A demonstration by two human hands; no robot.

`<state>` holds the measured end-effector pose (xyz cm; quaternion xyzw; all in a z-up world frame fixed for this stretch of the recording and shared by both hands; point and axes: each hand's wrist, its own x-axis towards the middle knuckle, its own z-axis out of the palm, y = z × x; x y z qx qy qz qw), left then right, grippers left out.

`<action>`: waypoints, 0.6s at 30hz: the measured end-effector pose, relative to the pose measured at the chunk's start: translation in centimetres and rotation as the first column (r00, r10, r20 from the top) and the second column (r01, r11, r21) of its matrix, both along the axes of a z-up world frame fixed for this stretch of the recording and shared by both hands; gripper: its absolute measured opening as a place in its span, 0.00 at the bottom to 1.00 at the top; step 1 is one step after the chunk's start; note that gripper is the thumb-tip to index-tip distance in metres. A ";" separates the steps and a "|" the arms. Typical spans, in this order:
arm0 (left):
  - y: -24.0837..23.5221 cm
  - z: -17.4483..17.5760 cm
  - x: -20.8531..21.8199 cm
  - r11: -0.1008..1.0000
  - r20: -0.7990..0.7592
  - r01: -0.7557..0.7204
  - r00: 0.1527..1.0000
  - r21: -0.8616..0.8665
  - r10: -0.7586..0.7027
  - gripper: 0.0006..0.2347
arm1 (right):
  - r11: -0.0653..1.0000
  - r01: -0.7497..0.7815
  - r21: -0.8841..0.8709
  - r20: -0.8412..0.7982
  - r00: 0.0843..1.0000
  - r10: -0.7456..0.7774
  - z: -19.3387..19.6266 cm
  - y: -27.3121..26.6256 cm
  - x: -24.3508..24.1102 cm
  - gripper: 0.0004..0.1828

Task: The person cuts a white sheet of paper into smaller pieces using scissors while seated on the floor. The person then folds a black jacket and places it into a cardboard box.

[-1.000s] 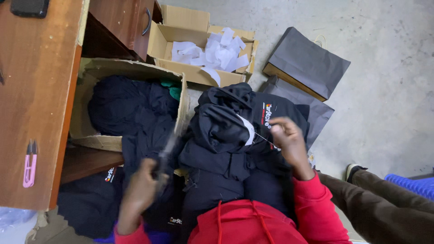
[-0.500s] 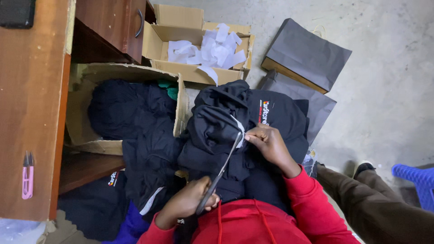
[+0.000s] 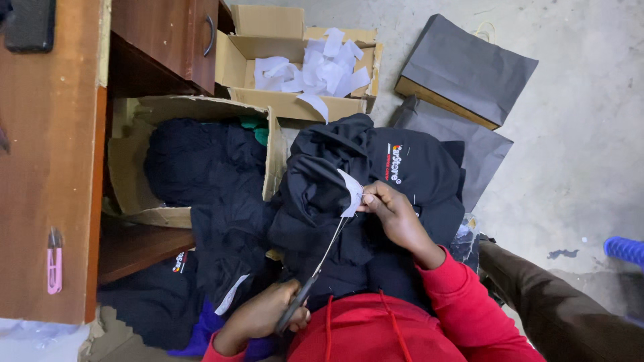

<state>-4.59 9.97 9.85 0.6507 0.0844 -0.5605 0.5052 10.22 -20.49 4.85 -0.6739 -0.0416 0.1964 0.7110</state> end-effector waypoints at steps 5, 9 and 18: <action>-0.7 0.3 0.5 0.999 0.011 0.017 1.000 -0.035 -0.016 0.08 | 0.996 -0.031 -0.078 0.057 0.998 0.036 0.7 0.0 -0.1 0.10; -0.8 0.3 0.7 0.993 0.101 0.042 0.994 -0.113 -0.030 0.06 | 0.996 -0.059 -0.068 0.137 0.988 0.068 0.9 0.0 -0.5 0.12; -1.9 -0.4 1.6 0.979 0.068 0.054 0.997 -0.198 -0.042 0.08 | 0.961 0.058 0.269 -0.156 0.988 -0.016 -1.2 0.3 -1.3 0.15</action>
